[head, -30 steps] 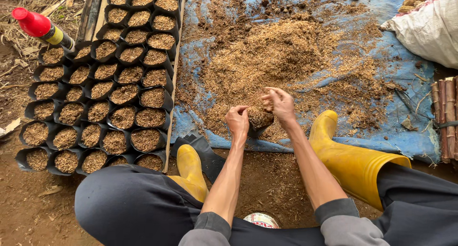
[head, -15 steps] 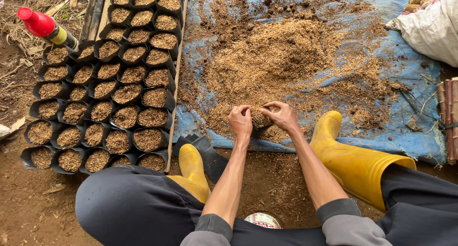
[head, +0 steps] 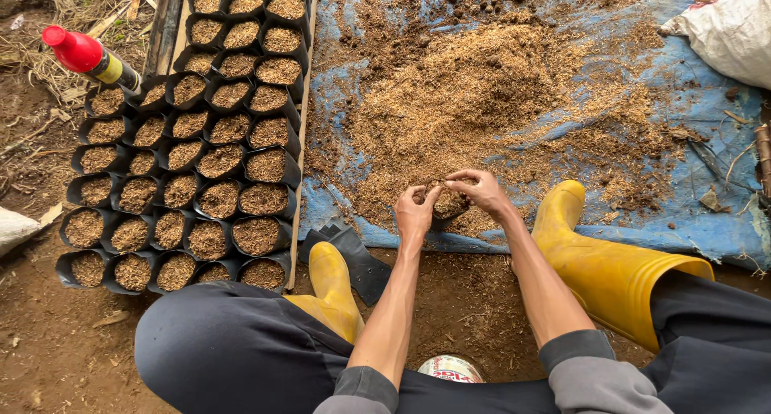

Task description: The person fills small black polybags with a soil and husk mixture by hand and then places plant cuttings into the filled bags.

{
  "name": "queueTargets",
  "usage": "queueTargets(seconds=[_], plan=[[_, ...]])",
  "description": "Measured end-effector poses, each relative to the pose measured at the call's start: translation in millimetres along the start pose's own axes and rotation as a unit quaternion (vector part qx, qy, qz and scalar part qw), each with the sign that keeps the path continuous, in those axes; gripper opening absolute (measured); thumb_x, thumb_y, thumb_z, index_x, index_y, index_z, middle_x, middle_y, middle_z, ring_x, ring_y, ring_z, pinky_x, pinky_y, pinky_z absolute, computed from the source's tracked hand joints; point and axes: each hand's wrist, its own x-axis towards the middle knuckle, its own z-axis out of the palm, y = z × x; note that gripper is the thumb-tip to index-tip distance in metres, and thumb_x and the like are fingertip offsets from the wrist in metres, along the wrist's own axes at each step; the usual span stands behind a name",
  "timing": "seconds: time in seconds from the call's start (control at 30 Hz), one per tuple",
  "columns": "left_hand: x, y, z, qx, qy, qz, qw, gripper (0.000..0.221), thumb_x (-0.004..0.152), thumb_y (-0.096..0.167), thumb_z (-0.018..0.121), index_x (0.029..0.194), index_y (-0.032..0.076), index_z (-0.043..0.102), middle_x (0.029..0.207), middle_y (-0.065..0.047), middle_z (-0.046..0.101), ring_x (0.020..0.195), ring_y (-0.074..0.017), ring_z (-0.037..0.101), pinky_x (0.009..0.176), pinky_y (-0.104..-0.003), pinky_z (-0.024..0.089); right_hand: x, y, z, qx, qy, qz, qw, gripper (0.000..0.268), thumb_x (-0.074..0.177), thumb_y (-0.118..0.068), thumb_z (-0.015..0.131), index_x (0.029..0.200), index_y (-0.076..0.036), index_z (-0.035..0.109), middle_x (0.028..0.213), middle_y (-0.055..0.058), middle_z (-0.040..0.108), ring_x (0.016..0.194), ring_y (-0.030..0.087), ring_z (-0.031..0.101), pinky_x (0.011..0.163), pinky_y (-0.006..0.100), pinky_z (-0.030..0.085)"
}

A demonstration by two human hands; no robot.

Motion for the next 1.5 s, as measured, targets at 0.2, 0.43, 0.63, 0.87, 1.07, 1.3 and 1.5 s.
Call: queueTargets(seconds=[0.2,0.43,0.63,0.87,1.07,1.3,1.5], plan=[[-7.7,7.2,1.6,0.052,-0.019,-0.053,0.997,0.043,0.078,0.043,0.070,0.111,0.014,0.066,0.106,-0.016,0.066,0.102,-0.0331,0.064,0.085,-0.045,0.050,-15.3,-11.9,-5.6,-0.059,-0.010,0.037,0.998,0.058,0.077,-0.039,0.078,0.115,0.001,0.061,0.126,0.032,0.047,0.101,0.038,0.059,0.088,0.048,0.046],[-15.1,17.9,-6.9,0.021,-0.006,-0.029,0.999,0.030,0.081,0.022,0.068,0.109,0.014,0.069,0.107,-0.019,0.067,0.105,-0.0368,0.062,0.089,-0.045,0.048,-9.8,-5.4,4.1,-0.075,0.005,0.053,0.996,0.051,0.081,-0.040,0.075,0.111,-0.001,0.063,0.109,0.028,0.062,0.088,0.034,0.065,0.076,0.042,0.052],[-11.4,-7.0,1.1,-0.005,0.063,-0.075,0.995,0.060,0.063,0.050,0.081,0.103,0.007,0.066,0.097,-0.017,0.066,0.100,-0.0341,0.062,0.089,-0.044,0.047,-18.3,-15.2,5.1,-0.027,0.015,0.061,0.998,0.047,0.083,-0.039,0.073,0.107,-0.001,0.064,0.117,0.027,0.056,0.092,0.033,0.064,0.069,0.035,0.057],[-11.5,-23.6,11.3,0.009,0.065,-0.117,0.991,0.069,0.066,0.058,0.072,0.111,0.008,0.056,0.101,-0.019,0.063,0.108,-0.0374,0.058,0.095,-0.045,0.044,-24.3,-22.0,3.0,0.020,-0.015,0.070,0.997,0.063,0.077,-0.033,0.078,0.123,0.003,0.053,0.127,0.030,0.045,0.105,0.039,0.057,0.080,0.039,0.055],[-16.0,-14.1,9.2,0.018,0.046,-0.111,0.993,0.056,0.072,0.050,0.071,0.112,0.011,0.063,0.098,-0.015,0.068,0.105,-0.0346,0.061,0.091,-0.043,0.047,-32.3,-32.3,0.3,0.015,-0.049,0.086,0.995,0.077,0.071,-0.016,0.082,0.133,0.006,0.043,0.135,0.032,0.035,0.114,0.042,0.051,0.094,0.045,0.049],[-37.5,26.5,-13.8,0.022,0.039,-0.163,0.986,0.066,0.075,0.066,0.060,0.098,0.004,0.060,0.095,-0.022,0.062,0.103,-0.0391,0.060,0.088,-0.048,0.046,-26.9,-27.0,0.1,-0.046,-0.038,0.091,0.994,0.067,0.073,-0.015,0.082,0.128,0.003,0.050,0.121,0.032,0.047,0.105,0.039,0.057,0.091,0.044,0.051],[-3.7,-36.7,16.2,0.072,-0.049,-0.205,0.975,0.050,0.065,0.071,0.058,0.067,0.021,0.067,0.052,-0.001,0.064,0.074,-0.0232,0.070,0.074,-0.037,0.052,-15.6,-15.1,-3.7,-0.001,-0.029,0.096,0.995,0.067,0.067,-0.021,0.086,0.122,0.003,0.055,0.133,0.032,0.039,0.105,0.037,0.057,0.089,0.043,0.052]])
